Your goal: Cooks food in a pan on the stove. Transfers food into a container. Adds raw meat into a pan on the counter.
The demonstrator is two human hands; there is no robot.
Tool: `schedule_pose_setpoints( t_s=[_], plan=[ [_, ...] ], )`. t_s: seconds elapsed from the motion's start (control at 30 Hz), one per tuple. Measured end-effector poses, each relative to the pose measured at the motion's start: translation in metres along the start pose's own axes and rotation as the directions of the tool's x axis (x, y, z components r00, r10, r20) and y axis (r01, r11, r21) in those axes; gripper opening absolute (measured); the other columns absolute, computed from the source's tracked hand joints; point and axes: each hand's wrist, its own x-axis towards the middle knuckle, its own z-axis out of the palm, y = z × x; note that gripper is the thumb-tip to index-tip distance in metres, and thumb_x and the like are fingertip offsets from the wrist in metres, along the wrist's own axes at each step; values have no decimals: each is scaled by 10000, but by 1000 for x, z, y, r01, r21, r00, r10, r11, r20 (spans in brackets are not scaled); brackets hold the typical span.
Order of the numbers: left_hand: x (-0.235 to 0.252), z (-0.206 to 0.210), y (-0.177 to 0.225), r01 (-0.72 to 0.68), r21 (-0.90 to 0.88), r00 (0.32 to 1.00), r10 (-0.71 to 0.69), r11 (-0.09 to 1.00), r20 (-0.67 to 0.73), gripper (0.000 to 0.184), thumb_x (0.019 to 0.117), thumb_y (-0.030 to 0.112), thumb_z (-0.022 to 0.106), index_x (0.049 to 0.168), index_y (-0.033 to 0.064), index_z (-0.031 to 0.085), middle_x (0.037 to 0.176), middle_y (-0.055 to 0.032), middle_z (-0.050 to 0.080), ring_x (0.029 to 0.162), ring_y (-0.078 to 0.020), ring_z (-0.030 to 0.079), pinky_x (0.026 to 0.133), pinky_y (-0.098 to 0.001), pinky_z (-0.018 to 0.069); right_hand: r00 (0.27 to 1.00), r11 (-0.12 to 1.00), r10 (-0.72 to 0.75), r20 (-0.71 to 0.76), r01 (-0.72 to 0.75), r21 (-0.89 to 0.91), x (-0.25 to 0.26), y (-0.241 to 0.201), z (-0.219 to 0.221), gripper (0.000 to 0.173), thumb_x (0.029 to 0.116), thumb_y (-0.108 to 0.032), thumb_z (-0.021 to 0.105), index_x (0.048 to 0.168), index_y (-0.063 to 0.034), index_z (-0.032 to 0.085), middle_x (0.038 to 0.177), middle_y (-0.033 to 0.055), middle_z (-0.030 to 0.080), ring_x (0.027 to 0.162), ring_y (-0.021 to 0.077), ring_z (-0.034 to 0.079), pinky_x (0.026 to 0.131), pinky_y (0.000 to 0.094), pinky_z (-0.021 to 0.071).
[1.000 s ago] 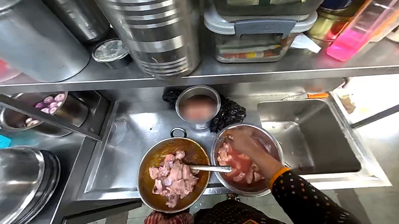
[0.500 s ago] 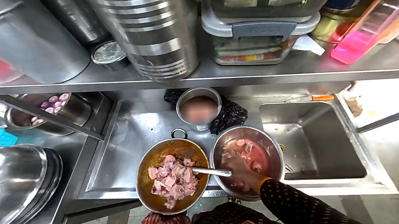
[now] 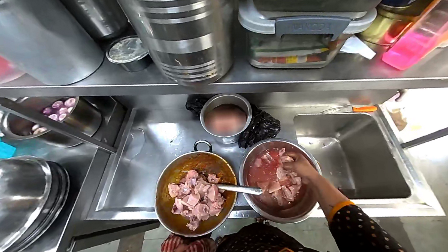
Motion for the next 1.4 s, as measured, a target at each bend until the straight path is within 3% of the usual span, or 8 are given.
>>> schedule_pose_setpoints(
  t_s=[0.37,0.5,0.6,0.73,0.9,1.07,1.17,1.4],
  plan=[
    [8,-4,3,6,14,999,-7,1000,36,344,963,53,579,1292,1,493,995,-199,636,830,-299,676,698,-477,606,943,912,244,-227,-144,383,-3,3,30,304,835,-5,687,1132,-57,646,887,96,672,711,177,635,587,368,535],
    [11,-7,3,8,13,1000,-8,1000,25,332,953,52,583,1272,8,501,984,-187,630,821,-283,669,691,-470,603,984,898,170,44,-173,404,-28,-57,90,241,912,-75,620,1152,-84,625,801,51,645,605,123,584,516,302,496],
    [12,-3,3,4,40,1000,-5,999,31,350,961,59,572,1294,3,482,975,-181,626,801,-266,664,683,-455,601,904,922,43,426,-200,331,-43,-89,134,472,992,-191,516,1462,-215,490,1118,116,658,878,249,670,734,478,585],
    [9,2,3,15,42,1000,-16,999,19,336,955,52,574,1277,4,489,966,-175,624,798,-261,662,686,-453,601,909,996,-57,412,81,-41,-33,-98,145,489,1044,-162,551,1523,-191,460,1412,110,614,1156,294,674,879,543,594],
    [9,-1,0,24,13,1000,-24,1000,11,342,956,62,581,1280,0,494,974,-183,631,811,-271,670,693,-456,604,994,529,-49,95,106,-842,16,-53,56,307,947,-219,679,1221,-82,696,1177,180,708,1127,369,672,958,605,534],
    [7,3,0,16,5,1000,-16,1000,-4,336,953,54,582,1274,7,495,951,-177,632,784,-264,669,669,-447,603,943,366,334,9,-121,-923,0,41,13,1130,701,-464,891,1629,-322,263,1600,336,262,1331,583,436,967,725,471],
    [8,5,0,15,-16,999,-16,1000,-30,367,936,40,591,1287,1,493,975,-198,637,796,-290,674,669,-468,605,971,346,236,-38,-120,-930,-11,77,35,947,777,-424,824,1590,-386,338,1685,250,116,1471,577,239,972,715,489],
    [7,5,3,23,-1,999,-23,1000,-45,305,928,35,587,1225,-5,525,939,-194,643,779,-280,677,663,-459,607,984,430,149,99,25,-902,-13,83,47,486,852,-275,766,1328,-214,690,1526,159,480,1391,423,444,1090,613,441]
  ],
)
